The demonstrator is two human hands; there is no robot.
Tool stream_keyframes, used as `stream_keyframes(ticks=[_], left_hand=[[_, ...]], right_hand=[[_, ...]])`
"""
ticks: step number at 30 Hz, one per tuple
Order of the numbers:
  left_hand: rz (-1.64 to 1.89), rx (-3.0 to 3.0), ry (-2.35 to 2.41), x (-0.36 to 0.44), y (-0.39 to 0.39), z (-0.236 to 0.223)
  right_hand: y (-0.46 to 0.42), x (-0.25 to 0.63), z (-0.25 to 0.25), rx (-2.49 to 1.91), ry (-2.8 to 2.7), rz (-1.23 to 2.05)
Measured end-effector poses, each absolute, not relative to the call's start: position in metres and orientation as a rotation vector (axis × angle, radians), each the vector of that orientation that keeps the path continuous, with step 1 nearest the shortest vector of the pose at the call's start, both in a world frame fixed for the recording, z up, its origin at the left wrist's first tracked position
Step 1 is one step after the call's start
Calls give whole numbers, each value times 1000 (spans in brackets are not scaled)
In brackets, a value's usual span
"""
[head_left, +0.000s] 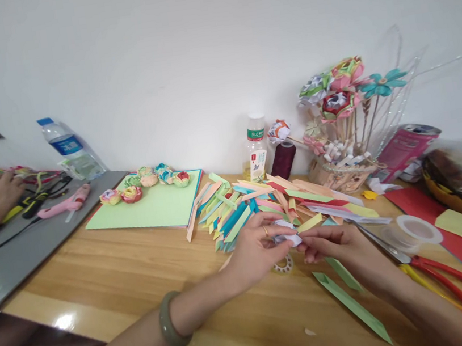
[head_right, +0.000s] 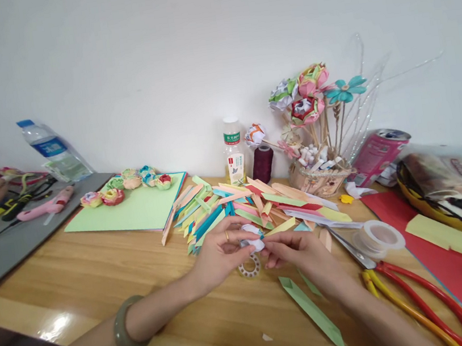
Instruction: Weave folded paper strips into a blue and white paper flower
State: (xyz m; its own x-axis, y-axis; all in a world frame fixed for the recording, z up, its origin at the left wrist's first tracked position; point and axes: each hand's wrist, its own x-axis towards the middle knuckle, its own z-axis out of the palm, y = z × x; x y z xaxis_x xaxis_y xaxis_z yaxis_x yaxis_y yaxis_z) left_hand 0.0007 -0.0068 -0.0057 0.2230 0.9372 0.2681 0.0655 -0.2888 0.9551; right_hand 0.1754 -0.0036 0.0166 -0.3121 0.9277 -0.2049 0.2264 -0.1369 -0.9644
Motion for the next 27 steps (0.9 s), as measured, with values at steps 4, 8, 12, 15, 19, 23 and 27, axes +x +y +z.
stream_keyframes(ticks=[4,8,12,15,19,23,27], left_hand=[[1264,1753,995,1,-8,-8],[1267,1891,979,0,-9,-10],[1264,1828,977,-1,-9,-9],[1245,1636,959,0,-7,-9],[1228,1544,937,1,-6,-9],[1260,1642,960,1,-7,-10],[1274,1821,976,1,-9,-11]], right_hand=[[-6,172,15,-1411,-1669,1337],[-10,170,10,-1435,-1810,1081],[-12,170,12,-1416,-1819,1015],[-10,171,18,-1386,-1704,1188],[-6,172,22,-1326,-1646,1369],[-9,169,18,-1347,-1802,1171],[-18,167,11,-1357,-2016,596]])
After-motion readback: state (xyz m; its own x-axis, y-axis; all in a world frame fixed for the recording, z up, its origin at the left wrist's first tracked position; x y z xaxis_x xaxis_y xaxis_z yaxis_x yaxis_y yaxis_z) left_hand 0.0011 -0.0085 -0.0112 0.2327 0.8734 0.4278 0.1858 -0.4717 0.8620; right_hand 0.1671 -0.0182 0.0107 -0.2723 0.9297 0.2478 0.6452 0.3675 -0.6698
